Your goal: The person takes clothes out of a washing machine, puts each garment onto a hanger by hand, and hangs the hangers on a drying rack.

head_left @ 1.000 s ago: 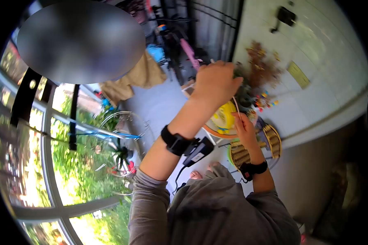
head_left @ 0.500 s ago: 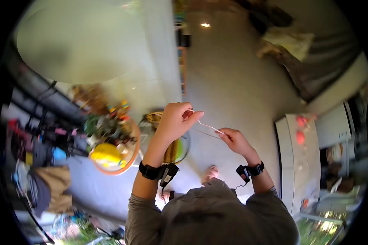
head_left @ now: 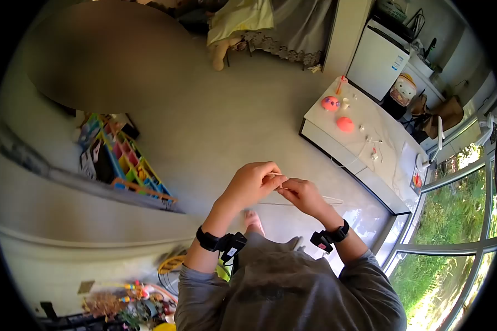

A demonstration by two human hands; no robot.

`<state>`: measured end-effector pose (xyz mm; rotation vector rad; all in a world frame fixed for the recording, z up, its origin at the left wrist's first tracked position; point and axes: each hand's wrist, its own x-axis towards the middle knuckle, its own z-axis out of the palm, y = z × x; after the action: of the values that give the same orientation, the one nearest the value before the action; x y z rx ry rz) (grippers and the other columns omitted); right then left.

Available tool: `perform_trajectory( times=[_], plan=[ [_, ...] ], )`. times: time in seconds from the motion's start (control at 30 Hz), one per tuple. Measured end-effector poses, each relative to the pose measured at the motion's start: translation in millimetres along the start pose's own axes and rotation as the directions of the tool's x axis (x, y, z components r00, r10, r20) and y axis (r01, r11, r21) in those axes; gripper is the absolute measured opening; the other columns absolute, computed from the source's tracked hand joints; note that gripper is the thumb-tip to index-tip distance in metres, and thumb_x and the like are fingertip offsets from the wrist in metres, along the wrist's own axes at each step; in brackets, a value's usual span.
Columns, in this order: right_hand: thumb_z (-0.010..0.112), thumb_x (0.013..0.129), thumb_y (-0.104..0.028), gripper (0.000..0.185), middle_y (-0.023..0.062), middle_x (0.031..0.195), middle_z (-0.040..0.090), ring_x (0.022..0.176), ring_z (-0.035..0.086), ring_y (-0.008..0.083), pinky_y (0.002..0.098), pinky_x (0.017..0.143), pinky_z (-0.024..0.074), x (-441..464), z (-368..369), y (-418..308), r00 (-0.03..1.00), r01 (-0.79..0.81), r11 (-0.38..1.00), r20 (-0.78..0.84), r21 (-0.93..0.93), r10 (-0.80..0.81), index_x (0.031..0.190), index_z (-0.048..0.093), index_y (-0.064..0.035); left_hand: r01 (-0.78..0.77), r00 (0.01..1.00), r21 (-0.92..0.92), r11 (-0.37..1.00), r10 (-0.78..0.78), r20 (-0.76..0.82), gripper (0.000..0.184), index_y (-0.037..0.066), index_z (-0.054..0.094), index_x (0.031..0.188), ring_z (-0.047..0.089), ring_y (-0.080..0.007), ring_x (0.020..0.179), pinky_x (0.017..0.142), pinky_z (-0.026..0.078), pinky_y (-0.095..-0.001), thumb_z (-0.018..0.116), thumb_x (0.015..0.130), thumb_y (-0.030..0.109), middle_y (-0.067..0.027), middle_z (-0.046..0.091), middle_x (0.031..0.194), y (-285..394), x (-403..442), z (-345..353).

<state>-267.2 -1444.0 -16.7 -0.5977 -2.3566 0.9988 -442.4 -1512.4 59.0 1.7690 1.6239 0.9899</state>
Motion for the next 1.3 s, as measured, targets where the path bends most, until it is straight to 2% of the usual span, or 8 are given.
perform_trajectory(
  times=[0.07, 0.17, 0.33, 0.57, 0.73, 1.0, 1.13, 1.3],
  plan=[
    [0.060, 0.081, -0.016, 0.014, 0.0122, 0.075, 0.060, 0.063, 0.058, 0.0264, 0.0338, 0.056, 0.0453, 30.2, -9.1, 13.3, 1.000, -0.009, 1.000, -0.026, -0.013, 0.009, 0.087, 0.062, -0.0035, 0.005, 0.999, -0.026, 1.000, -0.003, 0.042, 0.021, 0.004, 0.058, 0.083, 0.055, -0.0216, 0.059, 0.055, 0.044, -0.0311, 0.061, 0.079, 0.024, -0.0072, 0.058, 0.063, -23.6, 25.6, -12.8],
    [0.058, 0.082, -0.014, 0.013, 0.0121, 0.069, 0.058, 0.058, 0.055, 0.0230, 0.0312, 0.053, 0.0426, 80.7, -24.9, 39.7, 0.986, -0.074, 0.989, -0.136, 0.130, 0.091, 0.083, 0.062, -0.0014, -0.226, 0.949, 0.116, 0.967, 0.245, -0.197, 0.020, 0.004, 0.058, 0.089, 0.057, -0.0225, 0.068, 0.063, 0.046, -0.0313, 0.061, 0.079, 0.021, -0.0076, 0.060, 0.074, -80.0, 66.0, -30.9],
    [0.055, 0.085, -0.012, 0.014, 0.0068, 0.064, 0.053, 0.058, 0.047, 0.0119, 0.0248, 0.054, 0.0389, 168.1, -43.1, 73.2, 0.954, -0.229, 0.960, -0.160, 0.163, 0.255, 0.086, 0.061, 0.0012, -0.017, 1.000, -0.001, 1.000, 0.017, -0.013, 0.016, 0.001, 0.058, 0.088, 0.058, -0.0219, 0.077, 0.069, 0.046, -0.0304, 0.060, 0.079, 0.014, -0.0100, 0.059, 0.082, -160.1, 129.0, -80.4],
    [0.057, 0.083, -0.011, 0.013, 0.0082, 0.062, 0.052, 0.055, 0.046, 0.0134, 0.0260, 0.051, 0.0372, 221.0, -94.7, 131.6, 0.856, -0.261, 0.963, -0.444, 0.069, 0.264, 0.080, 0.060, 0.0021, -0.096, 0.992, -0.035, 0.995, 0.098, 0.077, 0.011, 0.001, 0.058, 0.083, 0.056, -0.0238, 0.068, 0.061, 0.043, -0.0325, 0.056, 0.081, 0.012, -0.0098, 0.058, 0.077, -197.7, 258.5, -101.9],
    [0.053, 0.086, -0.016, 0.020, 0.0007, 0.058, 0.046, 0.055, 0.040, 0.0068, 0.0226, 0.050, 0.0339, 257.4, -126.5, 193.0, 0.708, -0.493, 0.826, -0.426, 0.273, 0.563, 0.076, 0.059, 0.0001, -0.065, 0.996, -0.063, 0.996, 0.069, 0.059, 0.012, 0.001, 0.058, 0.083, 0.055, -0.0247, 0.067, 0.060, 0.043, -0.0319, 0.054, 0.082, 0.012, -0.0104, 0.058, 0.077, -241.1, 334.7, -101.8],
    [0.053, 0.087, -0.016, 0.018, -0.0002, 0.059, 0.047, 0.055, 0.042, 0.0059, 0.0226, 0.049, 0.0350, 361.0, -189.5, 289.8, 0.756, -0.431, 0.867, -0.425, 0.249, 0.498, 0.086, 0.058, 0.0007, -0.065, 0.990, 0.049, 0.997, 0.058, 0.126, 0.013, 0.001, 0.058, 0.086, 0.054, -0.0237, 0.067, 0.061, 0.043, -0.0309, 0.052, 0.083, 0.013, -0.0104, 0.058, 0.078, -259.1, 506.0, -108.9],
    [0.053, 0.086, -0.015, 0.019, 0.0007, 0.062, 0.051, 0.056, 0.046, 0.0061, 0.0222, 0.051, 0.0378, 393.4, -224.2, 322.6, 0.663, -0.469, 0.820, -0.483, 0.328, 0.572, 0.095, 0.060, 0.0005, -0.006, 0.976, 0.039, 0.999, -0.003, 0.217, 0.015, 0.001, 0.058, 0.089, 0.056, -0.0218, 0.074, 0.069, 0.046, -0.0297, 0.052, 0.084, 0.014, -0.0094, 0.058, 0.082, -255.9, 586.7, -101.0],
    [0.050, 0.088, -0.013, 0.018, 0.0001, 0.065, 0.052, 0.061, 0.048, 0.0064, 0.0203, 0.057, 0.0402, 421.4, -251.0, 372.8, 0.583, -0.411, 0.802, -0.552, 0.433, 0.596, 0.084, 0.059, 0.0023, -0.146, 0.933, -0.044, 0.988, 0.152, 0.326, 0.014, 0.000, 0.057, 0.086, 0.055, -0.0220, 0.070, 0.061, 0.044, -0.0305, 0.054, 0.082, 0.013, -0.0099, 0.058, 0.077, -258.3, 689.4, -67.7]
  ],
)
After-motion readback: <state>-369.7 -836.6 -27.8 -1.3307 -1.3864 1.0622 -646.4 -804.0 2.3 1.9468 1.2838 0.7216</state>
